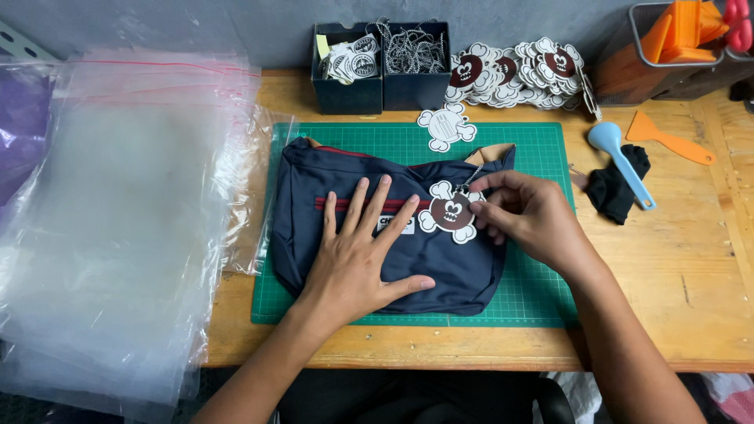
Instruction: The person zips a sling bag closed, tucks the strap inside, and places the bag into a plastic zip-top bag. They seal the plastic bag, wipe it with a cloth, and place the finished item into a basket containing other packed bags.
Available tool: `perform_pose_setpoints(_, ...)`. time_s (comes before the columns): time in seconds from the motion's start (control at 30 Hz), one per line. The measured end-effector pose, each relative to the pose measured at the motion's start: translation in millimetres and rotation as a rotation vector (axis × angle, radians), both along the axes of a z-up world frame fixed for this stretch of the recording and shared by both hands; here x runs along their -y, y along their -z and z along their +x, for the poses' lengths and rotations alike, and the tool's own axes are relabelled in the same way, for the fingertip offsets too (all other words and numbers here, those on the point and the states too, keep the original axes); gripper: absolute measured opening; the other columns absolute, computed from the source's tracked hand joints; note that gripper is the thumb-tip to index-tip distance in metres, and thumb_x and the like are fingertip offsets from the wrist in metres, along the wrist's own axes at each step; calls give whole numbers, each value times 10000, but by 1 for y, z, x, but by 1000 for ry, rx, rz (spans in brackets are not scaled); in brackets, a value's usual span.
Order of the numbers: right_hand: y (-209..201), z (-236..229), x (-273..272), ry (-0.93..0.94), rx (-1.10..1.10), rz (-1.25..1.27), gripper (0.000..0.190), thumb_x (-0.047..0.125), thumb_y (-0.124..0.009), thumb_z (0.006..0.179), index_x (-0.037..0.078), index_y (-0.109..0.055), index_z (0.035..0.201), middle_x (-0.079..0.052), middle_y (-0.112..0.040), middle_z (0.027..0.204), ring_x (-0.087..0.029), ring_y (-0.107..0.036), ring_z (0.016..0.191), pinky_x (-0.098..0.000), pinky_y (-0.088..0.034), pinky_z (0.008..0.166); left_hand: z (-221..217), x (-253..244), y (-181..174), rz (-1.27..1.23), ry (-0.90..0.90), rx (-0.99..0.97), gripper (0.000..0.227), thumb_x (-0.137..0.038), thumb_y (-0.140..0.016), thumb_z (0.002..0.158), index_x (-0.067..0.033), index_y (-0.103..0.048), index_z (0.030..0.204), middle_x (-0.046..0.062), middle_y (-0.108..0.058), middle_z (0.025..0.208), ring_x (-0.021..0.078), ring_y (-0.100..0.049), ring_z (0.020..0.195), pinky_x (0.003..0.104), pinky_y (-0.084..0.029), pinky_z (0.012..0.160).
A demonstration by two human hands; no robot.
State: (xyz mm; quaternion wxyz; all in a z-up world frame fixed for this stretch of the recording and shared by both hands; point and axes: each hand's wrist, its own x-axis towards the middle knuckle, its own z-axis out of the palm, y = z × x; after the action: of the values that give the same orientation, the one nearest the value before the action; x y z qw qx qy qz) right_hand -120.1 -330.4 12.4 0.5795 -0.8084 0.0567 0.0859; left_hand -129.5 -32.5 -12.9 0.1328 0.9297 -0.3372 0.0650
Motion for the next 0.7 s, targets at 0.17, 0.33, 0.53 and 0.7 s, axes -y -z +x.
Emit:
perform_pose_setpoints(0.17,-18,-2,10,-154,57,-312,327,225,-810,1055,166,-742,1369,-10,-600,651,-97,-504,621,-289,-397,625,1,0,3,-19,11,-3,1096,-938,-591,965,-309,-337,1825,188,-230,1906,464,-219,1745,768,-154,1335)
perform_pose_setpoints(0.33,-34,2,2,-81,550,-735,236,222,-805,1126,147,-823,1349,-34,-672,965,-263,-626,874,-429,-510,806,-1,-1,6,-1,-6,33,1142,-971,-586,946,-319,-295,1838,183,-215,1913,452,-215,1749,758,-148,1341)
perform_pose_setpoints(0.53,-38,55,-16,-150,854,-717,280,-70,-681,1138,-25,-751,1406,-204,-774,1276,-440,-718,1148,-515,-542,894,1,0,3,5,-10,48,1162,-968,-597,950,-303,-272,1845,184,-211,1914,437,-200,1755,742,-151,1345)
perform_pose_setpoints(0.7,51,131,-12,-36,345,-1057,931,783,-862,932,4,-661,1399,-265,-775,1203,-515,-730,1118,-634,-577,830,1,-1,4,-36,-2,13,1141,-948,-614,943,-302,-308,1833,187,-220,1908,445,-217,1741,757,-145,1326)
